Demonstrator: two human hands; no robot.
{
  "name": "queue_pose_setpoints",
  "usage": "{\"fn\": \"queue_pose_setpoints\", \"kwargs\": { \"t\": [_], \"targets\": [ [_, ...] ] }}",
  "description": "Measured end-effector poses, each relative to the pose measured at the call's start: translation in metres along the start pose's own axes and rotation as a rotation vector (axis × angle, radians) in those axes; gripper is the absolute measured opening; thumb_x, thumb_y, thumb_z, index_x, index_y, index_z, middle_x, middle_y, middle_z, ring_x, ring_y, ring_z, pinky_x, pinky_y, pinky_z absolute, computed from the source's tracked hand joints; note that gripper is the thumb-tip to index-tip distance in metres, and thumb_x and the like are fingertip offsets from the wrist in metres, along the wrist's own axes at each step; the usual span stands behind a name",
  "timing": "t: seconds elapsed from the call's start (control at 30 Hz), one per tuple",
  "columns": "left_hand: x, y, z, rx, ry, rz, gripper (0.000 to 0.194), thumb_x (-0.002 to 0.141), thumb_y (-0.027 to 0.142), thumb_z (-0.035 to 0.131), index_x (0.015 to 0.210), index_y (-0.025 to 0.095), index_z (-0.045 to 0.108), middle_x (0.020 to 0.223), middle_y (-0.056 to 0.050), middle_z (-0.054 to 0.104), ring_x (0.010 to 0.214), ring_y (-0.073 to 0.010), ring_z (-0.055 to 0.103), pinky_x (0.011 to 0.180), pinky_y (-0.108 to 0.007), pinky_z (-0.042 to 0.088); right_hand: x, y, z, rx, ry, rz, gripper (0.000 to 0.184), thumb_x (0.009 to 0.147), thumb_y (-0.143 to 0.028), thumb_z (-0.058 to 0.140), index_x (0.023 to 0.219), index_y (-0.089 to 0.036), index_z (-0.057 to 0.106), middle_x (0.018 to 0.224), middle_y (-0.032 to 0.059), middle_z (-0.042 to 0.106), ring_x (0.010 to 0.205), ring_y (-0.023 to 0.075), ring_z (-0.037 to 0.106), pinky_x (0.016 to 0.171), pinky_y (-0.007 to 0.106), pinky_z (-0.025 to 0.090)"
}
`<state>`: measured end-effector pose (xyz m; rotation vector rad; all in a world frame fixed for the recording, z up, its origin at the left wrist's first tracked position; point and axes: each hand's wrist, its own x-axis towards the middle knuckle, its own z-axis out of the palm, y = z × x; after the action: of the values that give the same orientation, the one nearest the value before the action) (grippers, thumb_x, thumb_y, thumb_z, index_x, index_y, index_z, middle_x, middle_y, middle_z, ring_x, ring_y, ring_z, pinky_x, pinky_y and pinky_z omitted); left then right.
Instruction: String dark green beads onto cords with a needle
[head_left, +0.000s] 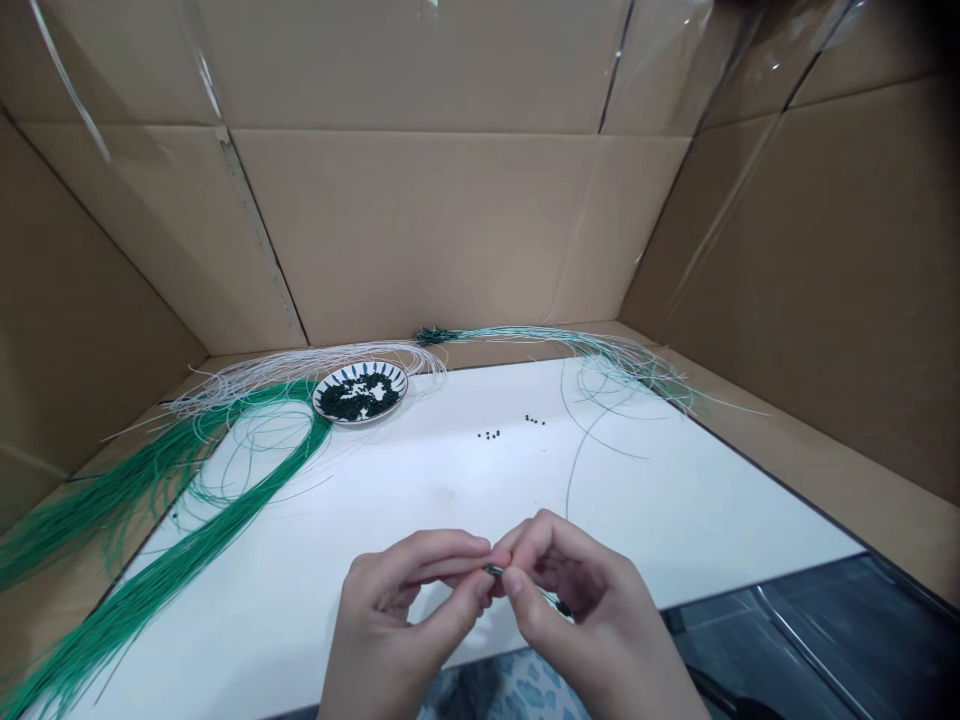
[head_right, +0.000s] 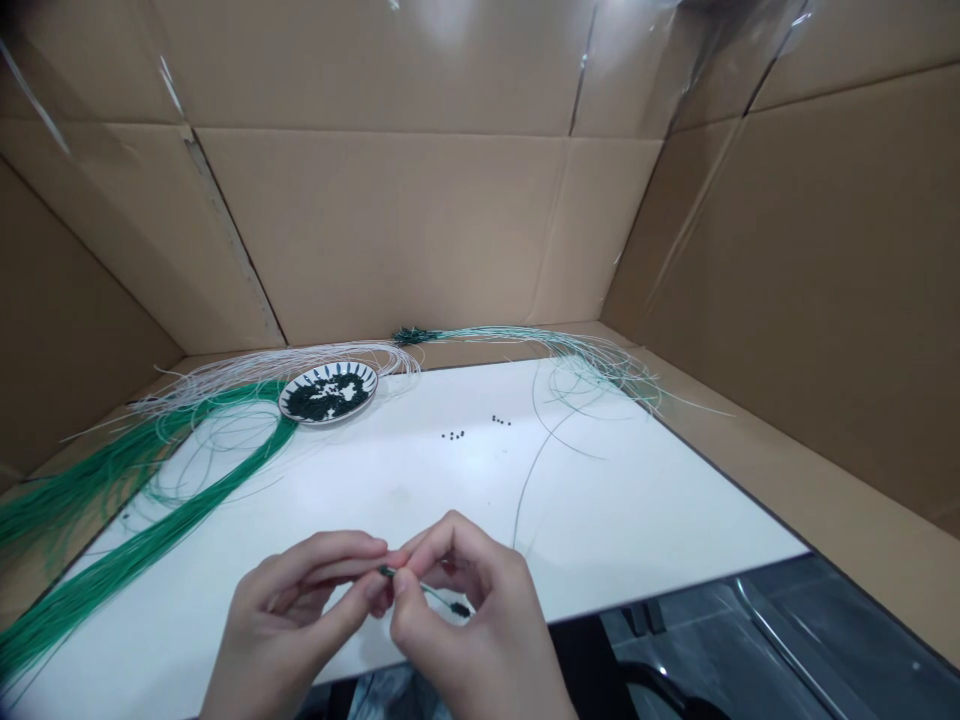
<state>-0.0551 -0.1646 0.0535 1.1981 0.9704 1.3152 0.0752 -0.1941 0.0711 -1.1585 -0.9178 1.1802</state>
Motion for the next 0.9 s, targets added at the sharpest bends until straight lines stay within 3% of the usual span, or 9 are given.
{"fn": "queue_pose_setpoints", "kwargs": {
  "t": [0.27, 0.53, 0.63, 0.77, 0.83, 0.9],
  "targets": [
    [0.001, -0.003, -0.006, 0.041, -0.040, -0.013, 0.018, 0.069, 0.010, 0.077, 0.071, 0.027, 0.082, 0.070, 0.004, 0.081, 0.060, -0.0128, 0.072, 0.061, -0.016, 0.056, 0.003, 0.005, -0.011, -0.046, -0.127, 0.029, 0.018, 0.078, -0.030, 0.076, 0.066, -0.020, 0.067, 0.078, 0.0003, 0.071, 0.076, 0.0155, 0.067, 0.072, 0.022, 0.051],
    [0.015, -0.017, -0.018, 0.043, -0.317, 0.054, 0.020, 0.076, 0.007, 0.072, 0.075, 0.025, 0.082, 0.082, -0.002, 0.072, 0.074, -0.0148, 0.065, 0.066, -0.020, 0.051, 0.009, 0.017, -0.020, -0.081, -0.104, 0.060, 0.019, 0.074, -0.032, 0.081, 0.063, -0.020, 0.072, 0.064, -0.0008, 0.071, 0.067, 0.0154, 0.064, 0.068, 0.023, 0.049],
    [0.018, -0.019, -0.019, 0.101, -0.306, -0.010, 0.018, 0.075, 0.010, 0.073, 0.080, 0.025, 0.082, 0.085, -0.002, 0.069, 0.071, -0.0135, 0.062, 0.067, -0.021, 0.049, 0.014, 0.024, -0.025, -0.141, -0.060, 0.053, 0.016, 0.073, -0.031, 0.081, 0.064, -0.020, 0.073, 0.061, -0.0014, 0.069, 0.064, 0.0153, 0.063, 0.065, 0.023, 0.048],
    [0.020, -0.022, -0.015, 0.133, -0.252, -0.074, 0.009, 0.079, 0.020, 0.074, 0.070, 0.020, 0.076, 0.077, -0.003, 0.065, 0.070, -0.0149, 0.059, 0.066, -0.022, 0.049, 0.020, 0.030, -0.026, -0.233, -0.061, 0.050, 0.017, 0.076, -0.032, 0.078, 0.065, -0.020, 0.074, 0.064, 0.0002, 0.072, 0.067, 0.0167, 0.066, 0.068, 0.023, 0.051],
    [0.021, -0.024, -0.012, 0.143, -0.253, -0.087, 0.014, 0.081, 0.022, 0.072, 0.068, 0.020, 0.074, 0.077, -0.002, 0.063, 0.067, -0.0145, 0.057, 0.064, -0.022, 0.048, 0.022, 0.031, -0.026, -0.255, -0.052, 0.000, 0.015, 0.079, -0.031, 0.076, 0.068, -0.022, 0.074, 0.070, 0.0010, 0.074, 0.071, 0.0174, 0.068, 0.068, 0.023, 0.052],
    [0.021, -0.025, -0.010, 0.140, -0.249, -0.111, 0.013, 0.083, 0.026, 0.071, 0.070, 0.020, 0.073, 0.079, -0.002, 0.062, 0.064, -0.0137, 0.055, 0.063, -0.022, 0.049, 0.023, 0.033, -0.031, -0.239, -0.012, -0.188, 0.005, 0.082, -0.030, 0.075, 0.081, -0.025, 0.075, 0.082, 0.0023, 0.075, 0.079, 0.0192, 0.069, 0.071, 0.025, 0.055]
  ]
}}
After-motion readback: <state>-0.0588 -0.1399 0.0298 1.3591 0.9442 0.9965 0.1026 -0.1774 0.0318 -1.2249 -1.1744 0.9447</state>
